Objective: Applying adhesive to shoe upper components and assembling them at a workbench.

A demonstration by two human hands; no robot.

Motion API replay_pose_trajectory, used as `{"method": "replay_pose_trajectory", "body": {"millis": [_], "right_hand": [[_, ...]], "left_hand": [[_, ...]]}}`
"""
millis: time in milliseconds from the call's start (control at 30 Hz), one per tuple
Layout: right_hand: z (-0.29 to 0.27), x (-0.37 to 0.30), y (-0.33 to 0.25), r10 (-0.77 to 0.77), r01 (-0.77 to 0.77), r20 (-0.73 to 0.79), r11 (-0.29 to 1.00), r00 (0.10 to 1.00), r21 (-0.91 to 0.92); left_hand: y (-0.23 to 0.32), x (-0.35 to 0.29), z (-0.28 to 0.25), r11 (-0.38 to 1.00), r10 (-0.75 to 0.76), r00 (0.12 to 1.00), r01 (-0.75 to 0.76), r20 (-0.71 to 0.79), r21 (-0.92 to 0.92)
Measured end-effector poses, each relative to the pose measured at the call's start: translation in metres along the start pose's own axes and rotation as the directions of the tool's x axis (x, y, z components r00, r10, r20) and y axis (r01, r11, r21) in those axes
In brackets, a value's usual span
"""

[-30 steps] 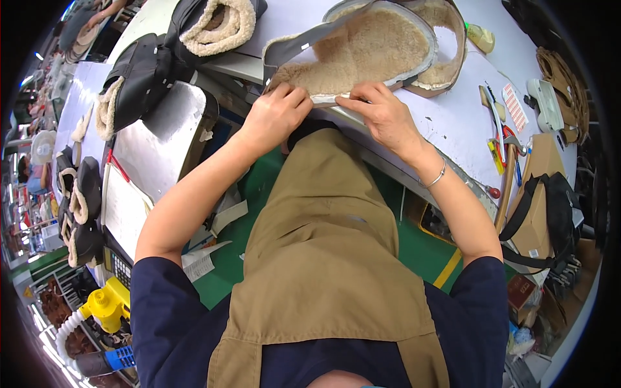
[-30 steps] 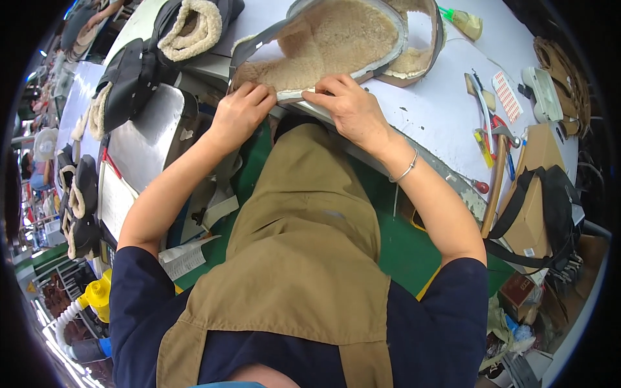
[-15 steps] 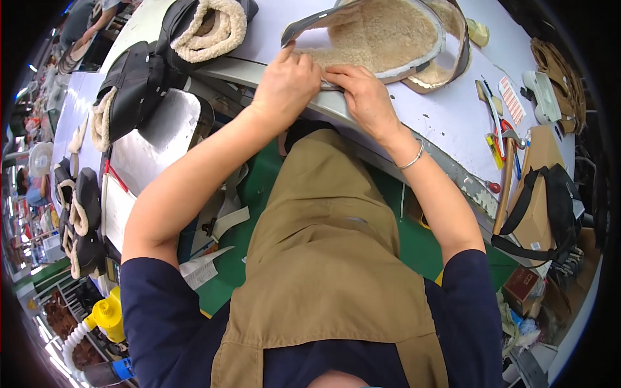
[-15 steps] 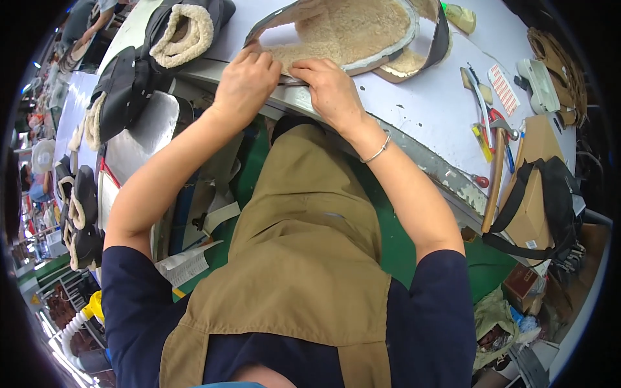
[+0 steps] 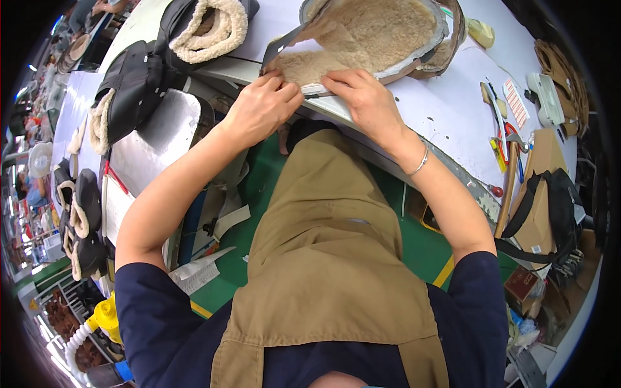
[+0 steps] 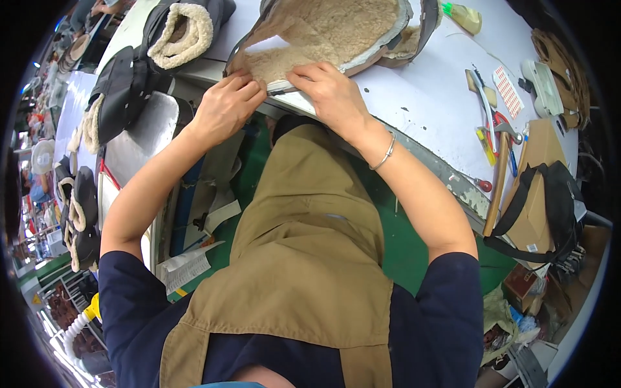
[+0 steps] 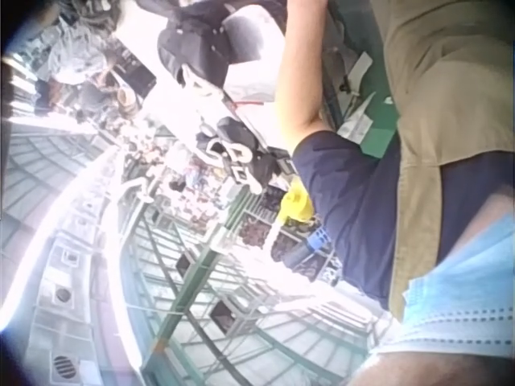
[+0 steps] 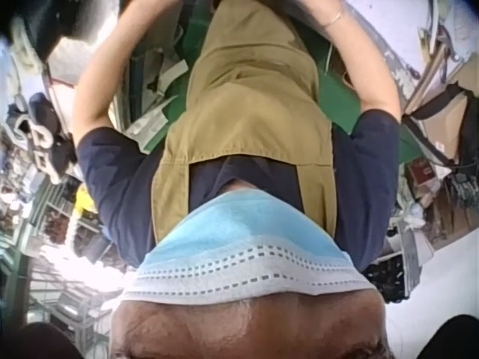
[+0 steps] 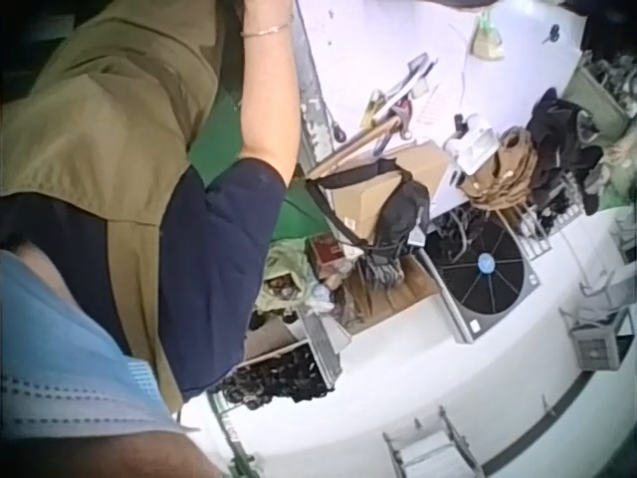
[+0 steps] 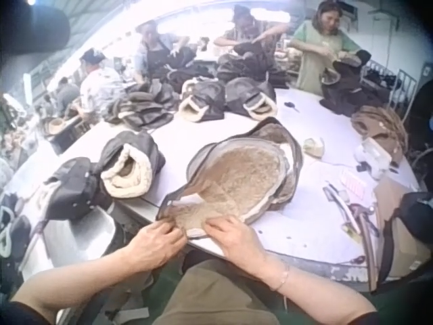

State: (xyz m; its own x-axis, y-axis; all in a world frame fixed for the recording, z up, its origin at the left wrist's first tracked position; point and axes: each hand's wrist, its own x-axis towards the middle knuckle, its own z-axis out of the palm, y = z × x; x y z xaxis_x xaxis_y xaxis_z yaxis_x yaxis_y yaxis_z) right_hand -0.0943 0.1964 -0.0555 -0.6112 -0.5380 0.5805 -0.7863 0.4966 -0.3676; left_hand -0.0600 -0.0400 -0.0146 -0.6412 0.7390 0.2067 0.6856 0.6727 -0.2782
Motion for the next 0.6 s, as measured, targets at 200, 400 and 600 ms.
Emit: {"method": "replay_pose_trajectory", "body": {"millis": [200, 400, 600], "right_hand": [[-0.006, -0.004, 0.0, -0.047, 0.048, 0.081, 0.999, 0.996, -0.019], [-0.02, -0.004, 0.004, 0.063, -0.098, 0.255, 0.987, 0.965, 0.126], [-0.049, 0.02, 0.011, 0.185, -0.407, 0.527, 0.846, 0.83, 0.343]], "left_hand": [[0.005, -0.013, -0.003, 0.997, -0.058, 0.998, 0.059, -0.013, 0.049], [-0.004, -0.015, 0.001, 0.999, 0.018, 0.998, -0.015, -0.067, 0.045], [-0.013, -0.019, 0.003, 0.994, 0.085, 0.996, -0.087, -0.042, -0.068]]}}
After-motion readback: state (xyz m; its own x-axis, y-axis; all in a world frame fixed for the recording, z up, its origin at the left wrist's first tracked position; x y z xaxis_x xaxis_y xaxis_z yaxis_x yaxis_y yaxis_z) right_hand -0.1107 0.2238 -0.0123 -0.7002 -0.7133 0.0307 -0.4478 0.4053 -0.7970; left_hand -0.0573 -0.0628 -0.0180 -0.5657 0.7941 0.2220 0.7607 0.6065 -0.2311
